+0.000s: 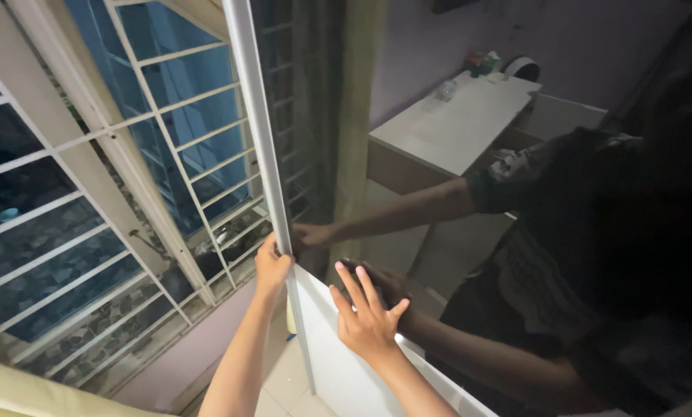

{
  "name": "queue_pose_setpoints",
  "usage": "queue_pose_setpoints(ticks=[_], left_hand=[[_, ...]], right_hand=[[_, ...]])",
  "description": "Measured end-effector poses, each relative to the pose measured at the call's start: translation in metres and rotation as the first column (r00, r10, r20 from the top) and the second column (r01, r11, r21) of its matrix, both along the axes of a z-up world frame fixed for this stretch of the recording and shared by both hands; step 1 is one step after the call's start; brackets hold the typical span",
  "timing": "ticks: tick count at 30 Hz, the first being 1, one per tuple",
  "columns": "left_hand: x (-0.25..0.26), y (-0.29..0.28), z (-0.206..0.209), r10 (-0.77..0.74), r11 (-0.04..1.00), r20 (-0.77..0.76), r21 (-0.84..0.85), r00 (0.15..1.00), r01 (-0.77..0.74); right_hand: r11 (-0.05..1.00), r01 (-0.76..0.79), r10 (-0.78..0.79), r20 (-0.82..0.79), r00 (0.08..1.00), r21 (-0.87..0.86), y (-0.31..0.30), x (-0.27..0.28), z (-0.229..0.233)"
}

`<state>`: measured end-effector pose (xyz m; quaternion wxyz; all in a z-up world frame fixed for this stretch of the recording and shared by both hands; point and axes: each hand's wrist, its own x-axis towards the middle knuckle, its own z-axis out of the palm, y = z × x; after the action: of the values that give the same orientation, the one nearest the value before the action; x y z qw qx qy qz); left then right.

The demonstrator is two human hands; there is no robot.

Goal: The person opens and closes multiple drawers and cabinet doors in a bedroom, then opens and closes a window. The person handles drawers, cabinet doors, and a window by hand, performing a systematic open-and-close sequence.

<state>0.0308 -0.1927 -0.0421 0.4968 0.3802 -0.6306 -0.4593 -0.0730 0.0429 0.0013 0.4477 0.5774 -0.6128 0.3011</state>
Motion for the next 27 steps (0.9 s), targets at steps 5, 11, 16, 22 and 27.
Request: queue_pose_setpoints(ticks=[5, 11, 16, 22, 27], left_hand=[[-0.002, -0.001, -0.004, -0.044, 0.999, -0.026, 0.009, 0.999, 0.045], [0.002, 0.000, -0.010, -0.001, 0.994, 0.158, -0.110, 0.987, 0.019], [0.039, 0.020, -0.016, -0.048, 0.985, 0.517, -0.117, 0.854, 0.126], [0.114, 0.021, -0.043, 0.027, 0.967, 0.567, -0.223, 0.823, 0.122], [0.176, 0.007, -0.054, 0.123, 0.981, 0.622, -0.195, 0.773, 0.001]], right_hand=[[0.998, 0.050, -0.049, -0.040, 0.998, 0.023, -0.025, 0.005, -0.008], [0.995, 0.093, -0.093, -0.022, 0.995, 0.042, -0.036, 0.006, -0.015], [0.994, 0.046, -0.058, 0.111, 0.992, 0.102, -0.045, 0.024, -0.017], [0.935, -0.250, 0.122, 0.434, 0.893, 0.250, -0.065, 0.065, -0.022], [0.831, -0.395, 0.174, 0.490, 0.854, 0.392, -0.099, 0.098, -0.045]])
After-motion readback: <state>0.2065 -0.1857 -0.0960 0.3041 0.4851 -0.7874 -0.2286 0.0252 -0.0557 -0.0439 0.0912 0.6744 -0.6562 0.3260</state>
